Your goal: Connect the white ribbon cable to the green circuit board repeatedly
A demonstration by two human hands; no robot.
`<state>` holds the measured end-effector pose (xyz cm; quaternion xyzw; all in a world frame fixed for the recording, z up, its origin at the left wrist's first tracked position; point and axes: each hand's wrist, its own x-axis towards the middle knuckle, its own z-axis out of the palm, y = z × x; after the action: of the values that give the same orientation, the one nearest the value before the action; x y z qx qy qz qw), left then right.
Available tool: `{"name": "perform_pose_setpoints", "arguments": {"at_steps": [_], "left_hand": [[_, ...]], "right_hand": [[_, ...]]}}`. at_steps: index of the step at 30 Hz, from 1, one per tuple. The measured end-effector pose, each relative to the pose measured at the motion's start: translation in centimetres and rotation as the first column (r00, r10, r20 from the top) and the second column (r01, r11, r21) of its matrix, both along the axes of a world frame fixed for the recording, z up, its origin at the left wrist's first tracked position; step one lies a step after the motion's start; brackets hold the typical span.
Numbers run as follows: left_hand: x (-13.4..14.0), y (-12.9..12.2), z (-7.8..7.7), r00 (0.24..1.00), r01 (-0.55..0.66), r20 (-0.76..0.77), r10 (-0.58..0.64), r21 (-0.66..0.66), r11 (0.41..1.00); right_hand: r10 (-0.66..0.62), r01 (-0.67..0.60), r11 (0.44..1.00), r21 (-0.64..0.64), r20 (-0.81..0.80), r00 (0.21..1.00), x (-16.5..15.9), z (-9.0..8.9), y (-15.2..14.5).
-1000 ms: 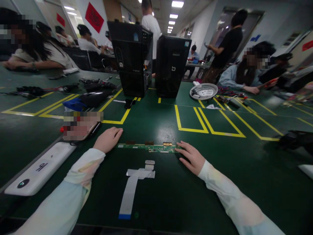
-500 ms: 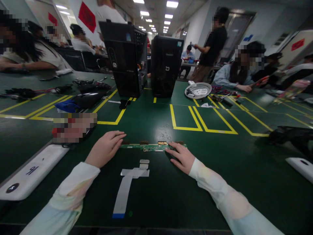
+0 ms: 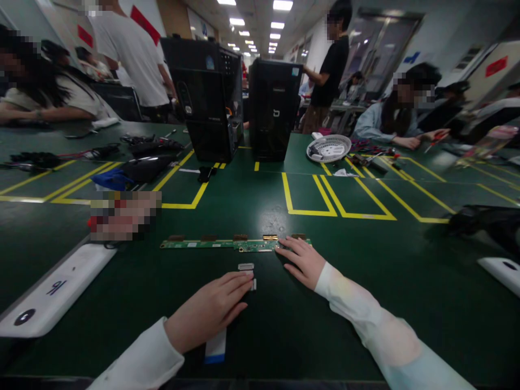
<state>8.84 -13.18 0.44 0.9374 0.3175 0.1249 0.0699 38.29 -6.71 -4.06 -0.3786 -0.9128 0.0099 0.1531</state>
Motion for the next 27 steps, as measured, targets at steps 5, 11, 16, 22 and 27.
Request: {"name": "perform_pose_setpoints", "arguments": {"at_steps": [5,11,16,22,27], "left_hand": [[2.5,0.7,-0.1,0.999,0.034,-0.006,-0.034,-0.012,0.999],[5.2,2.4,-0.3,0.999,0.035,0.023,-0.036,0.049,0.998],[5.8,2.3,-0.5,0.999,-0.017,0.050,0.015,0.038,0.999],[5.3,1.4,-0.4,0.995,-0.088,0.032,0.090,-0.061,0.994],[5.1,1.3,-0.7,0.992,-0.102,0.055,0.110,-0.140,0.985]], "right_hand": [[-0.030,0.030,0.999,-0.020,0.027,0.999,-0.1,0.3,-0.2],[-0.042,0.043,0.998,-0.039,0.019,0.999,-0.2,0.6,-0.5],[-0.053,0.053,0.998,-0.044,0.014,0.999,-0.2,0.7,-0.9],[-0.055,0.056,0.998,-0.031,0.006,0.998,-0.3,0.9,-1.4],[-0.052,0.052,0.998,-0.024,0.006,0.999,-0.3,1.2,-1.5]]}}
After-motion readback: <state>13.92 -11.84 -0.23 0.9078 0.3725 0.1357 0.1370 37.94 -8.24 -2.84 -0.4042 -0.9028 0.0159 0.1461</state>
